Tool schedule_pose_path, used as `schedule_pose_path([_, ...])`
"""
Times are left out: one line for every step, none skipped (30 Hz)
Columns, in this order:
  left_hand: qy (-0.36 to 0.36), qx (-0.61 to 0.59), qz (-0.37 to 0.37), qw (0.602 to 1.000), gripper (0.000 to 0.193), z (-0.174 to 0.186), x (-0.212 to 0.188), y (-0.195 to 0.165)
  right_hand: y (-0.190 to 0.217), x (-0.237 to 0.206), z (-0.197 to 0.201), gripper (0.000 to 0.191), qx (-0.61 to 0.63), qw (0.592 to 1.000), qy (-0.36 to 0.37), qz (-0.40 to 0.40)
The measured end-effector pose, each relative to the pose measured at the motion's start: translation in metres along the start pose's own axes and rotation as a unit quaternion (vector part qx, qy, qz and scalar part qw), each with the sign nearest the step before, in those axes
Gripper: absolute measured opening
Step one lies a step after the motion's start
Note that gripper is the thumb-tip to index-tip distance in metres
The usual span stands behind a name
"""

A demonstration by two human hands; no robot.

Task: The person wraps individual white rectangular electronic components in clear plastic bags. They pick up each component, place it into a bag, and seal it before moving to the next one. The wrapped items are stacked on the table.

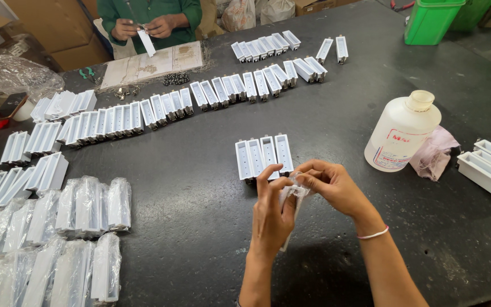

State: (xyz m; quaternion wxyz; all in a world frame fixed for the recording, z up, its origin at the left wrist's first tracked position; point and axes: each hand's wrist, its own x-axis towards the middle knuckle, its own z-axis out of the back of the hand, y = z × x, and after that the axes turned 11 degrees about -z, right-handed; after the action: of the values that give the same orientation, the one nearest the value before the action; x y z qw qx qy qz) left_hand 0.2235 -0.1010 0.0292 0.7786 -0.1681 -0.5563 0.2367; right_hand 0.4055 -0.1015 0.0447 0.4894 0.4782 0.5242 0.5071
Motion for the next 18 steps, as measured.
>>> schedule_pose_path([-0.007, 0.006, -0.024, 1.000, 0.038, -0.002, -0.001, 0.000, -0.001, 0.000, 0.001, 0.020, -0.005, 1.000, -0.001, 0.007])
schedule_pose_path([-0.007, 0.012, -0.036, 0.999, 0.037, -0.003, -0.002, 0.001, -0.001, 0.000, 0.002, 0.020, -0.009, 1.000, -0.003, 0.013])
schedule_pose_path([-0.008, 0.017, -0.048, 0.999, 0.037, -0.005, -0.003, 0.001, -0.002, 0.001, 0.003, 0.020, -0.014, 1.000, -0.007, 0.011])
schedule_pose_path([-0.008, 0.022, -0.060, 0.998, 0.037, -0.007, -0.003, 0.001, -0.002, 0.001, 0.004, 0.020, -0.019, 1.000, -0.010, 0.008])
schedule_pose_path([0.001, 0.022, -0.050, 0.999, 0.036, -0.008, -0.004, 0.001, -0.002, 0.001, 0.004, 0.021, -0.024, 1.000, -0.014, 0.006])
schedule_pose_path([0.011, 0.021, -0.039, 0.999, 0.034, -0.009, -0.004, 0.001, -0.002, 0.001, 0.004, 0.019, -0.023, 1.000, -0.012, 0.004])
schedule_pose_path([0.020, 0.020, -0.029, 0.999, 0.033, -0.010, -0.005, 0.001, -0.002, 0.001, 0.004, 0.018, -0.023, 1.000, -0.012, 0.002])
schedule_pose_path([0.024, 0.024, -0.028, 0.999, 0.031, -0.011, -0.004, 0.001, -0.001, 0.001, 0.004, 0.017, -0.022, 1.000, -0.012, 0.001])
schedule_pose_path([0.029, 0.028, -0.027, 0.999, 0.030, -0.012, -0.003, 0.001, -0.001, 0.000, 0.004, 0.016, -0.028, 1.000, -0.010, 0.004])
schedule_pose_path([0.033, 0.032, -0.027, 0.999, 0.029, -0.012, -0.003, 0.001, 0.000, 0.000, 0.003, 0.015, -0.033, 0.999, -0.010, 0.006])
schedule_pose_path([0.022, 0.025, -0.020, 0.999, 0.027, -0.012, -0.002, 0.001, 0.000, 0.000, 0.003, 0.014, -0.039, 0.999, -0.009, 0.010])
schedule_pose_path([0.010, 0.019, -0.014, 1.000, 0.027, -0.011, -0.002, 0.001, 0.000, -0.001, 0.003, 0.012, -0.039, 0.999, -0.005, 0.014])
schedule_pose_path([-0.003, 0.014, -0.006, 1.000, 0.026, -0.010, -0.002, 0.001, 0.000, -0.001, 0.003, 0.010, -0.039, 0.999, -0.001, 0.017])
schedule_pose_path([0.001, 0.013, 0.003, 1.000, 0.027, -0.009, -0.001, 0.000, 0.000, -0.001, 0.003, 0.009, -0.040, 0.999, 0.004, 0.021])
schedule_pose_path([0.004, 0.011, 0.011, 1.000, 0.028, -0.009, 0.000, -0.001, 0.000, -0.001, 0.003, 0.011, -0.036, 0.999, 0.009, 0.024])
schedule_pose_path([0.007, 0.010, 0.021, 1.000, 0.029, -0.008, 0.000, -0.002, -0.001, -0.001, 0.003, 0.013, -0.032, 0.999, 0.014, 0.026])
schedule_pose_path([0.008, 0.012, 0.028, 1.000, 0.028, -0.007, 0.001, -0.003, -0.001, -0.001, 0.003, 0.015, -0.027, 0.999, 0.020, 0.029])
schedule_pose_path([0.010, 0.015, 0.035, 0.999, 0.028, -0.005, 0.001, -0.003, -0.001, -0.001, 0.003, 0.016, -0.034, 0.999, 0.022, 0.027])
